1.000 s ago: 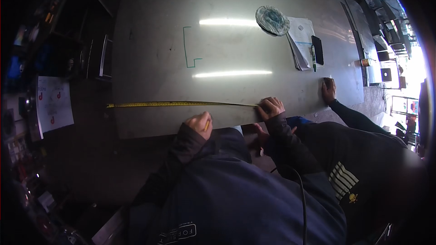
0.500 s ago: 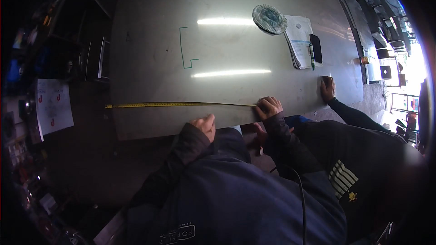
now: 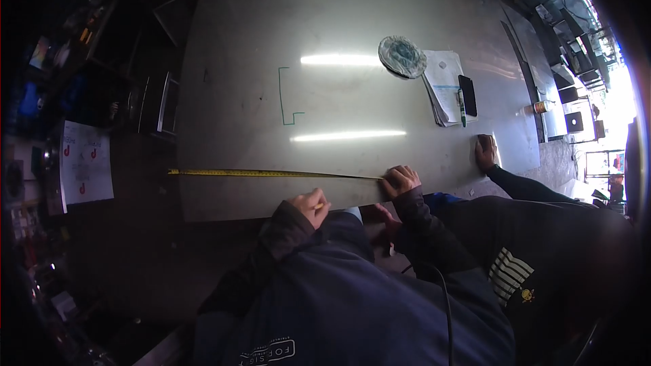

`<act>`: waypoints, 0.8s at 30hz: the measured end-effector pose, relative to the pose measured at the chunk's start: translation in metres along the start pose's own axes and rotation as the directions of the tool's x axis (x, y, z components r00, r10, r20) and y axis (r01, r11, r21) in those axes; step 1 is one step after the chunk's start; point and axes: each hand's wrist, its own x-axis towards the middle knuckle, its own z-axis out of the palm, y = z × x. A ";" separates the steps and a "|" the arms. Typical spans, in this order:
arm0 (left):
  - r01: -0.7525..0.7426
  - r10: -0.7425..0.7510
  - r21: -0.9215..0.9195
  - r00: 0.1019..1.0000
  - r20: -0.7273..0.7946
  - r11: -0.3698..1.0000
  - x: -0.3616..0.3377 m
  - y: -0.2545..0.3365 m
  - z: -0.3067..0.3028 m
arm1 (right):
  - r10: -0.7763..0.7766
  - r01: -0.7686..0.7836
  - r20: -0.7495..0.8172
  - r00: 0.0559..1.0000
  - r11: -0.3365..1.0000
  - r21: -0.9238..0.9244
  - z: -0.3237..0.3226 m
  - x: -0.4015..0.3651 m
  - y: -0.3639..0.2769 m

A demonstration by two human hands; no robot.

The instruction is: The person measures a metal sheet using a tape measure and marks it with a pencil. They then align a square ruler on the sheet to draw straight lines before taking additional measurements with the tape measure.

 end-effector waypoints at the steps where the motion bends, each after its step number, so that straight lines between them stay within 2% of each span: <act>1: -0.060 0.060 -0.009 0.998 0.004 0.998 -0.001 0.003 -0.004 | 0.003 -0.003 0.002 1.000 1.000 0.005 0.001 -0.001 0.002; 2: -0.065 0.065 -0.006 0.998 -0.001 0.998 -0.003 0.012 -0.013 | 0.006 -0.006 0.005 1.000 1.000 0.009 0.002 -0.002 0.003; 4: -0.126 0.102 0.091 0.967 0.235 0.988 -0.007 0.044 -0.040 | 0.005 -0.005 -0.002 1.000 1.000 0.007 0.003 -0.003 0.003; 6: -0.349 0.358 -0.214 0.934 0.002 0.912 -0.012 0.090 -0.071 | 0.002 -0.002 -0.002 1.000 1.000 0.003 0.004 -0.004 0.004; 8: -0.533 0.504 -0.257 0.846 -0.173 0.806 -0.017 0.133 -0.105 | -0.005 0.005 -0.016 1.000 1.000 -0.003 0.006 -0.003 0.006; 11: -0.580 0.545 -0.329 0.814 -0.201 0.745 -0.026 0.174 -0.162 | 0.004 -0.004 -0.002 1.000 1.000 0.002 0.004 -0.003 0.004; 13: -0.698 0.667 -0.164 0.715 -0.209 0.697 -0.026 0.177 -0.177 | 0.011 -0.011 0.001 1.000 1.000 -0.007 0.005 -0.004 0.007; 14: -0.701 0.670 -0.161 0.712 -0.212 0.695 -0.023 0.171 -0.172 | 0.020 -0.020 0.012 1.000 1.000 -0.009 0.006 -0.004 0.007; 15: -0.718 0.631 -0.205 0.687 -0.361 0.665 -0.018 0.159 -0.162 | 0.016 -0.016 0.010 1.000 1.000 -0.009 0.004 -0.002 0.004; 16: -0.688 0.575 -0.252 0.715 -0.398 0.681 -0.020 0.147 -0.164 | 0.015 -0.015 -0.009 1.000 1.000 -0.003 0.003 -0.001 0.002; 17: -0.622 0.496 -0.329 0.775 -0.393 0.711 -0.030 0.137 -0.186 | 0.017 -0.017 -0.027 0.999 1.000 0.004 0.003 -0.001 0.000; 19: -0.572 0.383 -0.449 0.809 -0.446 0.687 -0.050 0.122 -0.241 | 0.023 -0.023 -0.020 1.000 1.000 0.003 0.007 -0.002 0.005; 20: -0.613 0.401 -0.459 0.780 -0.480 0.644 -0.068 0.114 -0.275 | 0.028 -0.028 -0.011 1.000 1.000 -0.001 0.009 -0.004 0.009; 21: -0.696 0.410 -0.439 0.702 -0.582 0.568 -0.085 0.111 -0.297 | 0.022 -0.023 -0.016 1.000 1.000 -0.006 0.010 -0.005 0.009; 22: -0.812 0.456 -0.353 0.561 -0.691 0.465 -0.100 0.113 -0.315 | 0.027 -0.027 -0.005 1.000 1.000 -0.011 0.008 -0.004 0.007; 24: -0.903 0.490 -0.210 0.385 -0.782 0.374 -0.119 0.118 -0.330 | 0.024 -0.024 -0.012 1.000 1.000 -0.001 0.000 0.000 -0.001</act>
